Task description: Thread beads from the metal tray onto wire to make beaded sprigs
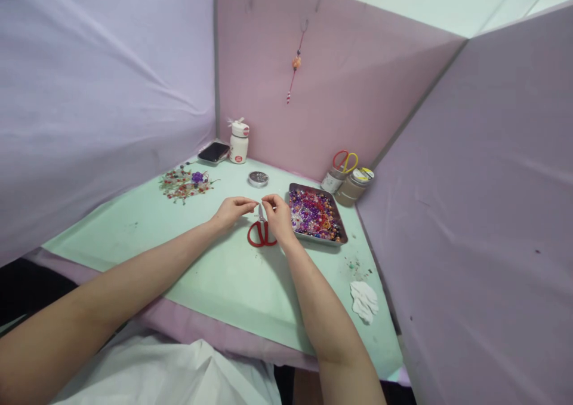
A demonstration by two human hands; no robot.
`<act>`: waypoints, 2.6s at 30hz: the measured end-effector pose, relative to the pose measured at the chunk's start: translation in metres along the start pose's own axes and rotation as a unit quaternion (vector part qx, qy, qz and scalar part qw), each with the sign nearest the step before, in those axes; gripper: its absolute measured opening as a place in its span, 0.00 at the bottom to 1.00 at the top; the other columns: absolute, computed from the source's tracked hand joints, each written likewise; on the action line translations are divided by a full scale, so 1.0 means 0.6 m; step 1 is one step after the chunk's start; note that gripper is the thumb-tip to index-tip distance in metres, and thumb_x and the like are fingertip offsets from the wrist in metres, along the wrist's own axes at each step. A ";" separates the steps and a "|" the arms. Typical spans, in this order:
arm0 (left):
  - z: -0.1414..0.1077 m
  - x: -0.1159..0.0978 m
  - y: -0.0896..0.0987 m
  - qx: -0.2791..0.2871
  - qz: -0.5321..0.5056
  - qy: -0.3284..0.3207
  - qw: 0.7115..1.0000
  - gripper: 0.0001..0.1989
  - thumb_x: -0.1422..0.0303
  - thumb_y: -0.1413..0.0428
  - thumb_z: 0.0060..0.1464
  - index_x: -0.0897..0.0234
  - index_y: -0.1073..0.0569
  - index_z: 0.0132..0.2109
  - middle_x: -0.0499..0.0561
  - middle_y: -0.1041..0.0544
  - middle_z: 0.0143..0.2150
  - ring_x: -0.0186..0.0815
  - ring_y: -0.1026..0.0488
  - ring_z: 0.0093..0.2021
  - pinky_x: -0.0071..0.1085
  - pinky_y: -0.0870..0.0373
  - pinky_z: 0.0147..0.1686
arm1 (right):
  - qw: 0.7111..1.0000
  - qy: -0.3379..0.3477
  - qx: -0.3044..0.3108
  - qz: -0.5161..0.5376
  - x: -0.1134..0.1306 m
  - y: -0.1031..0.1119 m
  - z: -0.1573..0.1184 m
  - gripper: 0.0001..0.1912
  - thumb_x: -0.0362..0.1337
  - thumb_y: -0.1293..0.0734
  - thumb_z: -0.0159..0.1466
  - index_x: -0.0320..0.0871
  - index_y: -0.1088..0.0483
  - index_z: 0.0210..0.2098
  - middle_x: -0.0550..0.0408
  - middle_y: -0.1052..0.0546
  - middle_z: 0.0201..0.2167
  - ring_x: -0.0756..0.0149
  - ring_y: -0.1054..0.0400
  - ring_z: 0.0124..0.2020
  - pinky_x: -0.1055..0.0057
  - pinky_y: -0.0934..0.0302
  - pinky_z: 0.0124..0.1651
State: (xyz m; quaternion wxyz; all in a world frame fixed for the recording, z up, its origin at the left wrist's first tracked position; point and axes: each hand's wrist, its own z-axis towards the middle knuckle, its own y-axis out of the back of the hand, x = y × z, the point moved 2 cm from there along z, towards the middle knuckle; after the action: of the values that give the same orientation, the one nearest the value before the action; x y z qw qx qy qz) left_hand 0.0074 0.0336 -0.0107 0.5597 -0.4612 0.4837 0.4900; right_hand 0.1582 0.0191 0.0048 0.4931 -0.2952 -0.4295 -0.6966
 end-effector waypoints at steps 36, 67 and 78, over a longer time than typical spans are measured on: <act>0.006 0.003 0.002 -0.010 0.051 -0.064 0.997 0.09 0.64 0.40 0.43 0.65 0.20 0.31 0.50 0.24 0.26 0.35 0.30 0.32 0.32 0.34 0.39 | 0.840 0.257 -0.029 -0.477 0.018 0.005 -0.014 0.09 0.36 0.41 0.68 0.45 0.30 0.36 0.52 0.26 0.32 0.61 0.40 0.38 0.64 0.54 0.41; 0.011 0.016 0.000 0.000 0.092 -0.102 0.991 0.09 0.66 0.41 0.45 0.64 0.20 0.33 0.53 0.20 0.32 0.38 0.26 0.35 0.35 0.32 0.41 | 0.825 0.250 -0.016 -0.506 0.021 0.003 -0.016 0.08 0.37 0.40 0.67 0.44 0.31 0.34 0.52 0.26 0.32 0.61 0.40 0.38 0.64 0.55 0.41; 0.008 0.018 -0.007 0.034 0.123 -0.126 0.984 0.10 0.64 0.45 0.49 0.64 0.22 0.34 0.51 0.21 0.33 0.36 0.27 0.35 0.32 0.33 0.41 | 0.824 0.238 0.012 -0.514 0.023 0.002 -0.015 0.07 0.37 0.40 0.67 0.44 0.31 0.36 0.51 0.27 0.34 0.60 0.41 0.38 0.64 0.55 0.41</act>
State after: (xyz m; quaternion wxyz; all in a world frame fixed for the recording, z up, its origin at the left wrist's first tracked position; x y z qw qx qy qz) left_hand 0.0123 0.0388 -0.0210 0.5669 -0.3134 0.4792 0.5923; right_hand 0.1550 0.0048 0.0122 0.1536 0.1491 -0.3968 -0.8926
